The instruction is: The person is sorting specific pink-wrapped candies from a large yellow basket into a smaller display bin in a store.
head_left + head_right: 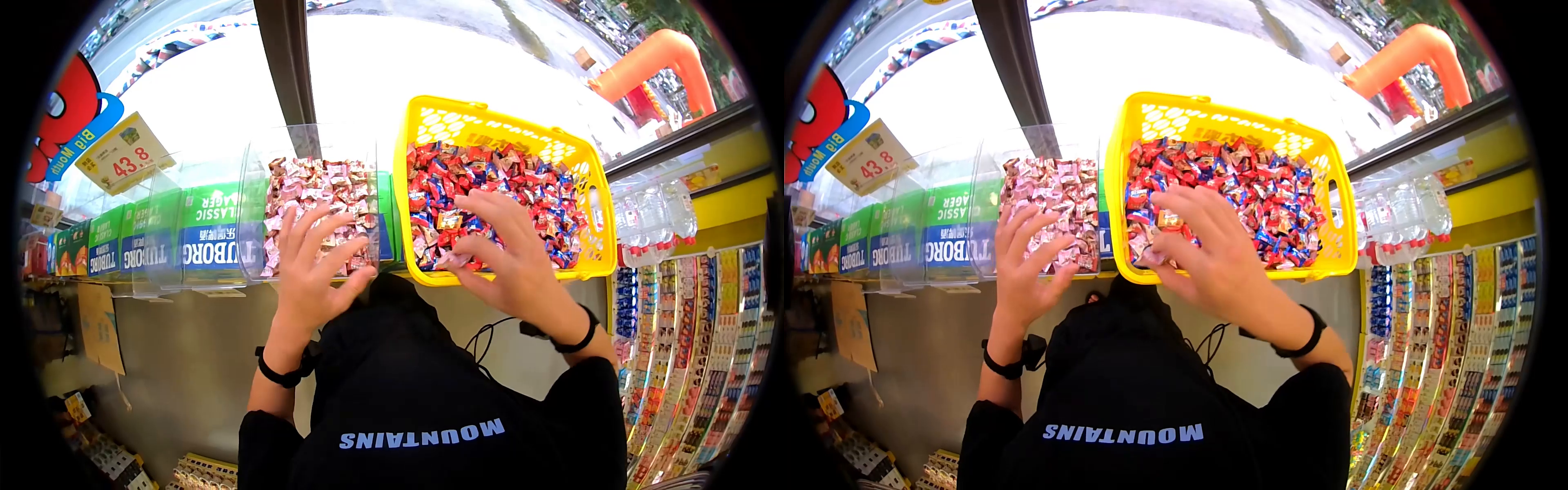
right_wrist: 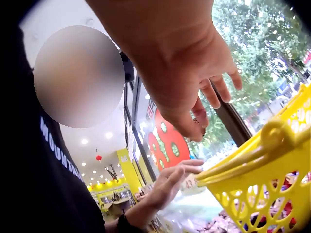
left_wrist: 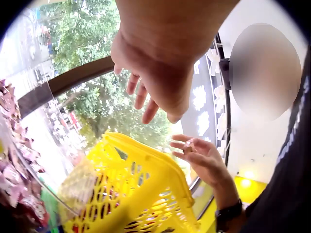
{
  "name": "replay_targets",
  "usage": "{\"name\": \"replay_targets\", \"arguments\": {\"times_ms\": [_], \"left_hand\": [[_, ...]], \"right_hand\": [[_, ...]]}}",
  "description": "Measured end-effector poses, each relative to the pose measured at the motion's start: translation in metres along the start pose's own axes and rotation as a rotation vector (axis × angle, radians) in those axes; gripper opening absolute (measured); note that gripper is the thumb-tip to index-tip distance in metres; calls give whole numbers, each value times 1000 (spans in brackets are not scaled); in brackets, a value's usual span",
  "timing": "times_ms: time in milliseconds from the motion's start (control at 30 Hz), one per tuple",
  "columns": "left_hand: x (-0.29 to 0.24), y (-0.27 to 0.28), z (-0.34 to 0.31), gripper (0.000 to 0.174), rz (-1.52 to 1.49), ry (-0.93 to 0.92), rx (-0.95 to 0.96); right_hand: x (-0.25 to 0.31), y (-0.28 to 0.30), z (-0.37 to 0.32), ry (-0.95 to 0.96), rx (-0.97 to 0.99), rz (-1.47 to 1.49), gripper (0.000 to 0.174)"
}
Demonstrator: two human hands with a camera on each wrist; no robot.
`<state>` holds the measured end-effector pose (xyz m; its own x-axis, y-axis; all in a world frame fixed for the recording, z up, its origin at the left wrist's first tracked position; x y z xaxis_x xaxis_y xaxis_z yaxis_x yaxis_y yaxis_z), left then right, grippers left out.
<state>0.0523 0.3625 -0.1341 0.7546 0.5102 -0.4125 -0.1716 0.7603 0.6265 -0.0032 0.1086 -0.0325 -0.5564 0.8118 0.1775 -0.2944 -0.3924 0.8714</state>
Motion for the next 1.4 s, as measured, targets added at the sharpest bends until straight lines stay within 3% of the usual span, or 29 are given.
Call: {"name": "replay_targets", "arguments": {"times_ms": [133,300,500,1000,1200,1400], "left_hand": [[-31,0,9,47,-169,-61,101],[-44,-9,1,25,-138,-83,104],[-43,-6,-8,22,-39,-104,30],[-47,-9,-10,32,-45,-193,100],[-43,-9,-10,32,-45,-234,110],[-7,4,-10,24,39,-116,63]], "right_hand": [[29,-27,-9,94,-21,-26,19],[39,-45,-15,162,8,-48,19],[37,-51,-17,-4,-2,60,26],[31,-57,-27,67,-8,188,8],[30,-55,-26,65,18,201,13],[1,-20,-9,-1,71,75,34]]}}
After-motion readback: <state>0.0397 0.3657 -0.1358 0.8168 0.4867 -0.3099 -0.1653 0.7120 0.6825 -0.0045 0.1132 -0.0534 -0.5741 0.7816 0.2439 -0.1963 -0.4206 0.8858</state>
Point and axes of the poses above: each hand's wrist, its own z-axis towards the middle knuckle, its own y-axis out of the back of the hand, x = y × z, the point moved 4 cm from there along z, towards the middle knuckle, and after that the axes turned 1 degree about -x, right-handed, at the moved point
